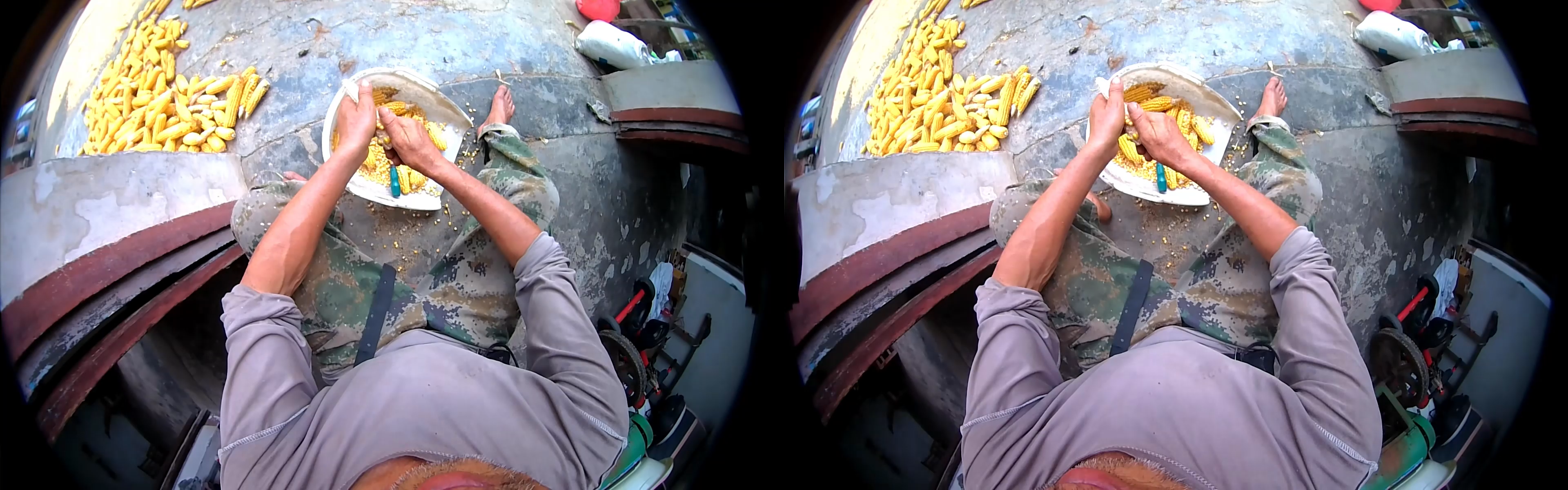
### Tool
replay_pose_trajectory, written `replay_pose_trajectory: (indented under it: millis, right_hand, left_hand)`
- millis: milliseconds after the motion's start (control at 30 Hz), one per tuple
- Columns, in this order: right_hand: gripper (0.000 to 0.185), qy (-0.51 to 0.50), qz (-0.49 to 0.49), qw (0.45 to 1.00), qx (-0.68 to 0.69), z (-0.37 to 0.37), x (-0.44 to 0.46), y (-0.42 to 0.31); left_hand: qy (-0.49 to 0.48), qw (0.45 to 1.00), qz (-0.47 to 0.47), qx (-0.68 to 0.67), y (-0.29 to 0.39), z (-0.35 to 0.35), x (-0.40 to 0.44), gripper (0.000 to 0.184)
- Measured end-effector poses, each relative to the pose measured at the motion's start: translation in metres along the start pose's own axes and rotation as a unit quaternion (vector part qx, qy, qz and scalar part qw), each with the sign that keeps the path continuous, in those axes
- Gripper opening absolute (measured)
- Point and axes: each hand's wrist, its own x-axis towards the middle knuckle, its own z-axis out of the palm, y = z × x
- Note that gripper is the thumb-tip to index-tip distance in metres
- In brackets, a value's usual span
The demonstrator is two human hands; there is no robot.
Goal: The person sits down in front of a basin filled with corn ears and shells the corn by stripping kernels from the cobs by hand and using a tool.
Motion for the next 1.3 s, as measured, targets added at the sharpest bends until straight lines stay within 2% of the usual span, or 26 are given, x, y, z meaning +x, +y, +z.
replay_pose_trajectory:
  millis: [67, 200, 233, 267, 367, 467, 500, 533, 600, 700, 767, 833, 900, 933, 1067, 1133, 1200, 1267, 1300]
  right_hand:
    - [0.063, 0.014, 0.019, 0.999, 0.022, 0.001, 0.003, 0.006]
    - [0.065, 0.031, 0.027, 0.997, 0.071, -0.003, 0.001, 0.004]
    - [0.066, -0.015, 0.014, 0.995, 0.097, -0.012, 0.006, 0.015]
    - [0.066, -0.016, 0.014, 0.995, 0.098, -0.012, 0.004, 0.007]
    - [0.066, -0.03, 0.072, 0.994, 0.083, -0.012, 0.003, -0.003]
    - [0.062, -0.026, 0.054, 0.998, 0.031, -0.007, 0.005, 0.002]
    - [0.057, -0.029, 0.051, 0.997, 0.055, -0.008, 0.004, 0.003]
    - [0.057, -0.029, 0.051, 0.997, 0.055, -0.009, 0.003, 0.004]
    - [0.055, -0.082, 0.049, 0.979, 0.178, -0.011, 0.001, 0.005]
    - [0.057, -0.078, 0.051, 0.978, 0.186, -0.01, 0.001, 0.006]
    - [0.058, -0.058, 0.062, 0.982, 0.17, -0.009, -0.001, -0.001]
    - [0.059, -0.04, 0.074, 0.984, 0.154, -0.01, -0.001, -0.009]
    - [0.06, -0.059, 0.065, 0.995, 0.039, -0.011, -0.002, -0.014]
    - [0.06, -0.058, 0.066, 0.995, 0.039, -0.01, -0.002, -0.014]
    - [0.062, -0.019, 0.004, 1.0, 0.005, -0.007, -0.001, -0.01]
    - [0.058, -0.01, -0.049, 0.998, -0.029, -0.008, 0.0, -0.004]
    - [0.054, -0.007, -0.023, 1.0, 0.011, -0.006, 0.001, 0.004]
    - [0.05, -0.002, 0.002, 0.999, 0.052, -0.005, 0.003, 0.009]
    - [0.047, 0.001, 0.009, 0.997, 0.083, -0.005, 0.004, 0.012]
  left_hand:
    - [-0.046, 0.997, -0.044, 0.037, 0.015, -0.003, -0.007, 0.074]
    - [-0.061, 0.995, -0.079, 0.003, 0.024, -0.006, -0.012, 0.075]
    - [-0.049, 0.996, -0.061, -0.03, 0.016, -0.004, -0.007, 0.061]
    - [-0.039, 0.996, -0.044, -0.064, 0.009, -0.003, -0.003, 0.052]
    - [-0.052, 0.996, -0.041, -0.063, -0.004, -0.002, 0.003, 0.051]
    - [-0.051, 0.998, -0.041, 0.01, -0.007, -0.004, 0.005, 0.048]
    - [-0.051, 0.998, -0.041, 0.01, -0.007, -0.005, 0.005, 0.048]
    - [-0.072, 0.996, -0.048, -0.009, -0.006, -0.005, 0.005, 0.057]
    - [-0.093, 0.994, -0.055, -0.027, -0.005, -0.005, 0.006, 0.073]
    - [-0.092, 0.992, -0.076, -0.028, 0.004, -0.006, 0.004, 0.07]
    - [-0.099, 0.99, -0.051, -0.088, 0.016, -0.008, -0.005, 0.066]
    - [-0.104, 0.989, -0.075, -0.069, 0.025, -0.012, -0.011, 0.064]
    - [-0.11, 0.988, -0.1, -0.05, 0.031, -0.013, -0.015, 0.062]
    - [-0.107, 0.989, -0.079, -0.065, 0.027, -0.011, -0.014, 0.061]
    - [-0.095, 0.988, -0.052, -0.108, 0.015, -0.003, -0.011, 0.06]
    - [-0.109, 0.987, -0.071, -0.091, 0.011, -0.005, -0.007, 0.061]
    - [-0.123, 0.986, -0.09, -0.073, 0.004, -0.004, -0.005, 0.062]
    - [-0.085, 0.995, -0.034, -0.032, -0.005, 0.003, -0.003, 0.061]
    - [-0.069, 0.995, -0.019, -0.071, -0.009, 0.006, -0.001, 0.056]
